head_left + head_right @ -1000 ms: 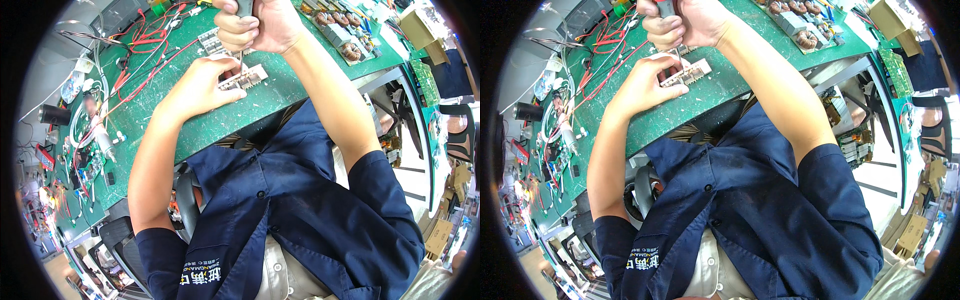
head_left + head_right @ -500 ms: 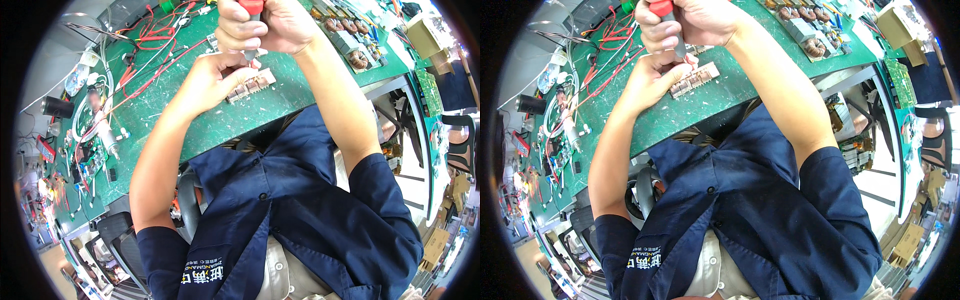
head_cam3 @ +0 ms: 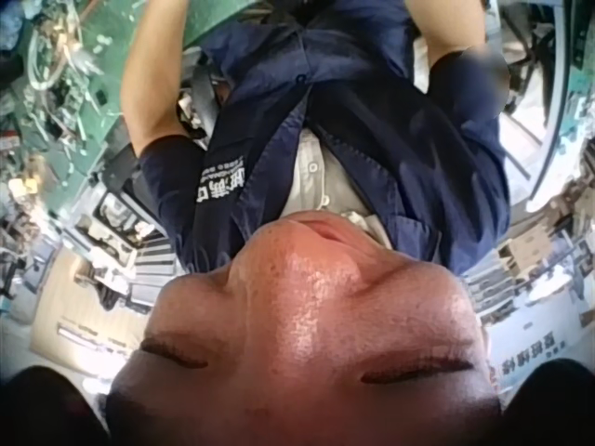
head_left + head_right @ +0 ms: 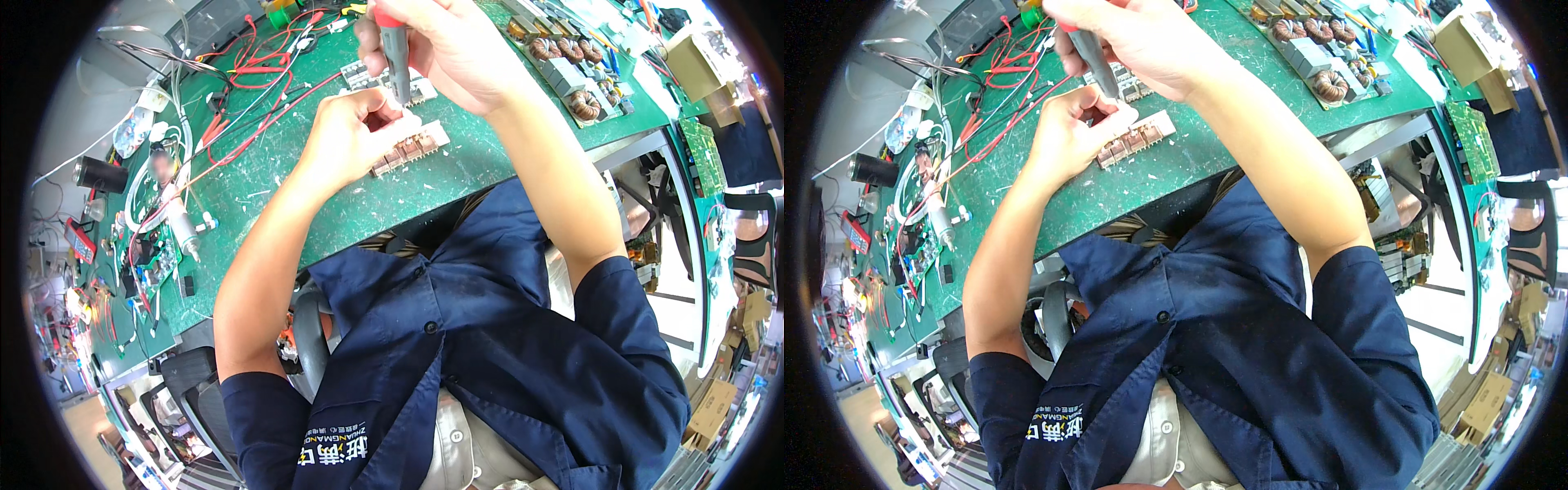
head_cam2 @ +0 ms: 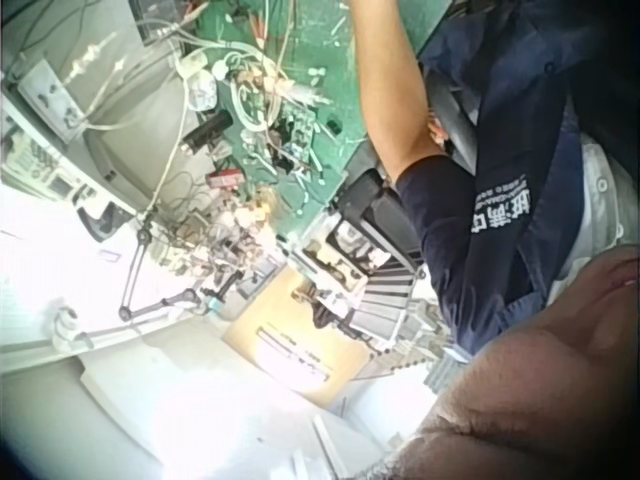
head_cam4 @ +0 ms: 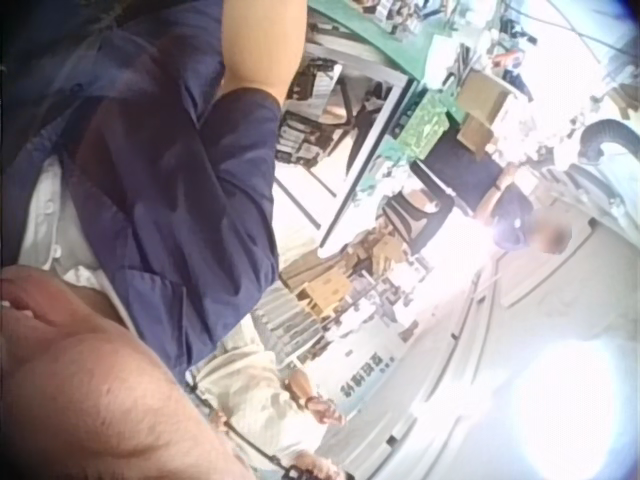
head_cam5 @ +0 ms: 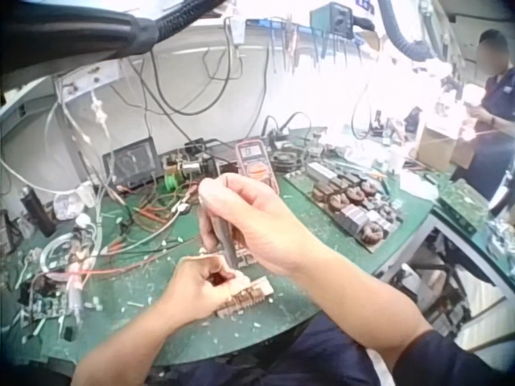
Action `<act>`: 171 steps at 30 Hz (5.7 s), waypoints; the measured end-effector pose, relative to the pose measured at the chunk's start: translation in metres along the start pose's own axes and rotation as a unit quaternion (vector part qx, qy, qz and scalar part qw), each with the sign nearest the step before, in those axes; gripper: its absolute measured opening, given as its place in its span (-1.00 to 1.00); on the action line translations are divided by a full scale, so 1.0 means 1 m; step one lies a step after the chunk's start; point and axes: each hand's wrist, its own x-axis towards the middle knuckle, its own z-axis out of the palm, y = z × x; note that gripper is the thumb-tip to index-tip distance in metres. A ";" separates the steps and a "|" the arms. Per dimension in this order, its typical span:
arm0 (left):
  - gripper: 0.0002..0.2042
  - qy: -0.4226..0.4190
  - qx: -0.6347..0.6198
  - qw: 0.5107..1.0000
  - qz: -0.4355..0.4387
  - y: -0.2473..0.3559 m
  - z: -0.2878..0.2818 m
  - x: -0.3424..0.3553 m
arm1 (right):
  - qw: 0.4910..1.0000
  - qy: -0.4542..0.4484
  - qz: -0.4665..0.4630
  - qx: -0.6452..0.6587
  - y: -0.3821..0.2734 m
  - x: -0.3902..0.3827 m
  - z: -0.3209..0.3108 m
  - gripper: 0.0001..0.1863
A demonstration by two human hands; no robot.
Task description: The person uses a screwdriver to remove screws from a small white electronic component on a green workbench, then places the component aside. They pick up a larger green circuit board, inspect it, and set it down. Finally, they pick up a small black component and examine it closely.
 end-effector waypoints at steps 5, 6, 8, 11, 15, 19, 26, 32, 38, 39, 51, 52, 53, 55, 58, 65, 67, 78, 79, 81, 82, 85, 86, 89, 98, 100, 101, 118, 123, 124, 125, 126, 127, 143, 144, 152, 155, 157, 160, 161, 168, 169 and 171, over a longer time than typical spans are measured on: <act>-0.80 0.006 0.037 0.998 0.042 -0.002 0.002 0.001 | 0.998 0.027 -0.009 -0.054 0.004 -0.011 0.013 -0.64; -0.80 0.009 0.047 0.997 0.054 -0.004 0.002 0.001 | 0.995 0.057 -0.057 -0.057 0.009 -0.009 0.017 -0.63; -0.80 0.011 0.040 0.997 0.058 -0.007 0.002 0.003 | 0.997 0.043 -0.054 -0.034 0.014 -0.007 0.018 -0.63; -0.79 0.014 0.049 0.994 0.094 -0.013 0.002 0.007 | 0.998 0.038 0.004 0.048 0.016 -0.004 0.012 -0.62; -0.79 -0.019 0.069 0.995 0.067 -0.017 -0.003 0.008 | 0.993 -0.054 0.040 0.093 0.011 -0.002 0.001 -0.60; -0.74 -0.080 0.017 0.994 0.066 -0.013 -0.008 0.000 | 0.964 -0.231 0.096 0.094 0.009 0.005 -0.001 -0.56; -0.79 -0.071 0.016 0.986 0.150 -0.003 -0.011 0.000 | 0.867 -0.361 0.156 0.308 0.015 0.032 -0.008 -0.62; -0.80 -0.103 0.084 0.987 0.093 -0.007 -0.014 0.005 | 0.979 -0.125 0.072 0.148 0.002 0.012 -0.002 -0.82; -0.80 -0.045 0.107 0.980 0.159 -0.019 -0.004 0.006 | 0.998 -0.005 -0.056 -0.022 0.015 -0.007 0.019 -0.72; -0.80 -0.041 0.113 0.978 0.170 -0.020 -0.004 0.006 | 0.995 0.019 -0.095 -0.029 0.019 -0.008 0.020 -0.71; -0.79 -0.048 0.187 0.955 0.225 -0.024 -0.004 0.012 | 0.999 -0.038 -0.023 0.006 0.021 -0.005 0.008 -0.61; -0.82 -0.041 0.152 0.959 0.235 -0.025 -0.002 0.013 | 0.997 -0.065 -0.003 0.047 0.022 -0.002 0.003 -0.61; -0.81 -0.049 0.149 0.965 0.211 -0.027 -0.001 0.012 | 0.992 -0.091 0.015 0.081 0.023 0.001 -0.001 -0.61; -0.81 -0.055 0.140 0.971 0.184 -0.028 -0.003 0.010 | 0.983 -0.127 0.039 0.123 0.025 0.004 -0.009 -0.60; -0.79 -0.051 0.149 0.970 0.185 -0.026 -0.001 0.006 | 0.965 -0.208 0.054 0.148 0.027 0.010 -0.015 -0.59; -0.78 -0.047 0.125 0.978 0.158 -0.010 -0.002 0.008 | 0.903 -0.303 0.173 0.251 0.025 0.032 -0.018 -0.55; -0.79 -0.070 0.160 0.979 0.108 -0.011 -0.001 0.008 | 0.930 -0.275 0.104 0.219 0.024 0.029 -0.027 -0.56; -0.75 -0.085 0.160 0.974 0.136 -0.030 0.007 0.016 | 0.988 -0.131 0.041 0.066 0.012 -0.002 -0.021 -0.56; -0.74 -0.086 0.149 0.975 0.139 -0.031 0.009 0.018 | 0.984 -0.149 0.049 0.084 0.013 -0.002 -0.023 -0.56; -0.76 -0.084 0.169 0.967 0.172 -0.033 0.011 0.021 | 0.991 -0.124 0.013 0.056 0.020 -0.001 -0.025 -0.56; -0.77 -0.078 0.167 0.968 0.171 -0.034 0.012 0.020 | 0.994 -0.102 -0.028 0.037 0.026 -0.002 -0.025 -0.56; -0.79 -0.051 0.178 0.958 0.217 -0.039 0.016 0.022 | 0.991 -0.052 -0.120 0.016 0.033 -0.009 -0.027 -0.62; -0.79 -0.047 0.178 0.956 0.228 -0.041 0.016 0.022 | 0.990 -0.044 -0.131 0.014 0.033 -0.011 -0.027 -0.64; -0.79 -0.049 0.175 0.959 0.216 -0.041 0.011 0.016 | 0.973 -0.012 -0.228 -0.020 0.061 0.009 -0.003 -0.65; -0.78 -0.068 0.090 0.986 0.121 -0.030 0.008 0.010 | 0.988 0.079 -0.034 0.126 0.034 0.001 -0.027 -0.65; -0.75 -0.059 0.035 0.993 0.093 -0.036 0.011 0.012 | 0.979 0.092 -0.028 0.178 0.027 0.003 -0.045 -0.65; -0.75 -0.053 0.042 0.990 0.125 -0.038 0.011 0.012 | 0.976 0.067 -0.031 0.205 0.026 0.006 -0.052 -0.65; -0.80 -0.039 0.067 0.989 0.126 -0.002 0.011 0.020 | 0.937 0.155 0.014 0.314 0.021 0.022 -0.084 -0.54; -0.82 -0.043 0.068 0.985 0.150 0.009 0.002 0.015 | 0.882 0.279 -0.129 0.358 -0.022 0.029 -0.117 -0.52; -0.83 -0.034 0.075 0.987 0.138 0.011 -0.003 0.017 | 0.878 0.272 -0.105 0.379 -0.024 0.027 -0.115 -0.52; -0.84 -0.028 0.073 0.986 0.150 0.012 -0.004 0.020 | 0.874 0.264 -0.081 0.399 -0.024 0.023 -0.110 -0.53; -0.84 -0.020 0.073 0.984 0.161 0.013 -0.004 0.021 | 0.870 0.255 -0.055 0.419 -0.022 0.019 -0.102 -0.53; -0.84 -0.012 0.072 0.982 0.172 0.014 -0.004 0.022 | 0.866 0.229 -0.045 0.441 -0.019 0.014 -0.092 -0.55; -0.84 0.090 -0.356 0.924 0.103 0.017 -0.012 0.023 | 0.888 0.305 -0.066 0.339 0.016 -0.005 -0.044 -0.58; -0.84 0.091 -0.363 0.922 0.101 0.017 -0.012 0.022 | 0.907 0.155 -0.083 0.382 0.019 -0.005 -0.045 -0.60; -0.87 0.110 -0.350 0.922 0.125 0.010 -0.020 0.020 | 0.903 0.183 -0.070 0.383 0.037 -0.008 -0.036 -0.61; -0.86 0.140 -0.333 0.921 0.144 0.007 -0.020 0.018 | 0.922 0.210 -0.072 0.317 0.037 -0.010 -0.022 -0.64; -0.85 0.173 -0.305 0.925 0.144 0.005 -0.022 0.020 | 0.932 0.277 -0.078 0.218 0.036 -0.015 -0.010 -0.66; -0.85 0.145 -0.379 0.904 0.136 0.000 -0.036 0.022 | 0.973 0.211 -0.035 0.086 0.030 -0.026 -0.005 -0.74; -0.85 0.122 -0.416 0.892 0.127 -0.001 -0.041 0.022 | 0.986 0.165 -0.016 0.030 0.028 -0.031 -0.008 -0.74; -0.81 -0.014 -0.402 0.912 0.086 -0.004 -0.058 0.019 | 0.984 -0.031 0.053 -0.165 0.019 -0.057 -0.032 -0.62; -0.81 -0.025 -0.405 0.910 0.090 -0.002 -0.058 0.018 | 0.986 -0.061 0.045 -0.151 0.019 -0.060 -0.032 -0.58; -0.76 -0.034 -0.423 0.902 0.079 0.002 -0.052 0.018 | 0.991 -0.037 0.062 -0.109 0.020 -0.066 -0.030 -0.54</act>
